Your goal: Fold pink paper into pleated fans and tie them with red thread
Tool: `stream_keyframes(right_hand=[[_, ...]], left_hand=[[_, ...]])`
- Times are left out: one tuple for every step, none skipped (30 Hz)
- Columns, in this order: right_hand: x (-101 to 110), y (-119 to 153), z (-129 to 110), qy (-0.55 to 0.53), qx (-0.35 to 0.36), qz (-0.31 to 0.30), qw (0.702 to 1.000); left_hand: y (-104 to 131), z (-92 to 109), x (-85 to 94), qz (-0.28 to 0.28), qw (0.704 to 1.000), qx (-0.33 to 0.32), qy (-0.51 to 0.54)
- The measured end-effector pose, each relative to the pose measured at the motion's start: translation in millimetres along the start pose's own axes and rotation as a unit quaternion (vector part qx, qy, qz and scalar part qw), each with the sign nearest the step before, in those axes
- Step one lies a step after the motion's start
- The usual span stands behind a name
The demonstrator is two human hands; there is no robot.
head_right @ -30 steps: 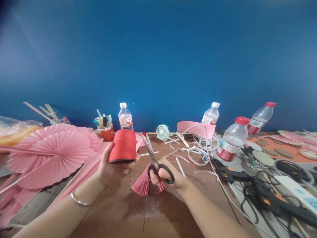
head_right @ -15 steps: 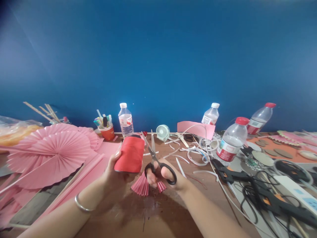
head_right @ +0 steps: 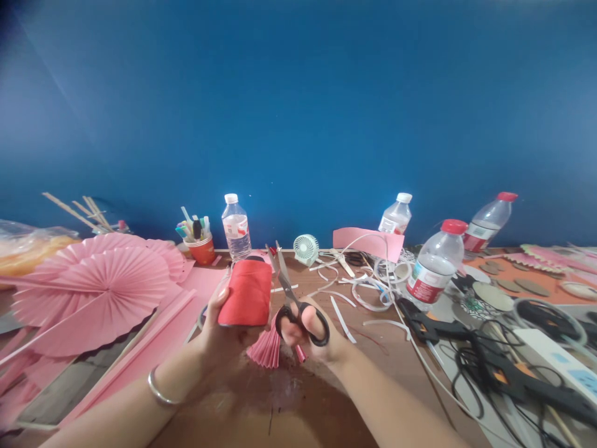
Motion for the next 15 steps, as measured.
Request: stream_keyframes(right_hand=[[2.6, 0.2, -1.4, -0.003, 0.007, 0.013, 1.000], [5.5, 0.5, -3.5, -0.009, 0.013, 0.024, 1.000], [8.4, 0.7, -6.4, -0.013, 0.020, 0.033, 0.999], [11.2, 0.8, -9.7, -0.013, 0.026, 0.040, 0.999], [13.7, 0.6, -13.0, -0.006, 0.030, 0.045, 0.999], [15.9, 0.1, -15.4, 0.004, 0.029, 0.050, 0.998], [18.2, -0.7, -17.3, 0.013, 0.028, 0.058, 0.998], [21.2, -1.6, -18.7, 0.019, 0.031, 0.073, 0.997], [25.1, -2.5, -19.6, 0.022, 0.037, 0.097, 0.994], [29.8, -3.0, -19.3, 0.022, 0.045, 0.130, 0.990], [34.9, -3.2, -17.9, 0.021, 0.052, 0.167, 0.984], [39.7, -3.0, -15.4, 0.018, 0.055, 0.203, 0.978], [43.5, -2.8, -11.8, 0.016, 0.052, 0.231, 0.971], [46.1, -2.9, -8.1, 0.015, 0.042, 0.250, 0.967], [48.1, -3.0, -5.8, 0.017, 0.030, 0.262, 0.965]], left_hand=[[-0.9, -0.4, 0.5, -0.007, 1.000, 0.008, 0.002], [-1.8, -0.5, 1.0, -0.013, 1.000, 0.016, 0.001], [-2.5, -0.1, 1.5, -0.016, 1.000, 0.023, -0.001], [-3.1, 0.9, 2.0, -0.017, 0.999, 0.027, -0.005], [-3.5, 2.4, 2.5, -0.015, 0.999, 0.027, -0.009], [-3.7, 4.0, 2.7, -0.012, 0.999, 0.027, -0.012], [-3.6, 5.3, 2.7, -0.009, 1.000, 0.026, -0.011], [-3.3, 5.7, 2.4, -0.006, 1.000, 0.029, -0.008], [-2.8, 5.5, 1.9, -0.004, 0.999, 0.034, -0.004], [-2.2, 4.7, 0.9, -0.006, 0.999, 0.041, 0.000], [-1.6, 4.3, -0.3, -0.009, 0.999, 0.043, 0.002], [-1.1, 4.4, -1.5, -0.014, 0.999, 0.041, 0.004], [-0.7, 4.8, -2.5, -0.018, 0.999, 0.036, 0.005], [-0.6, 5.3, -3.0, -0.020, 0.999, 0.031, 0.006], [-0.6, 5.8, -3.1, -0.019, 0.999, 0.027, 0.007]])
Point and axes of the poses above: each hand's wrist, its own y-axis away from the middle knuckle, its own x-axis out of the back of the hand, z = x × y, the point moved 7 cm from there along -y, towards the middle knuckle
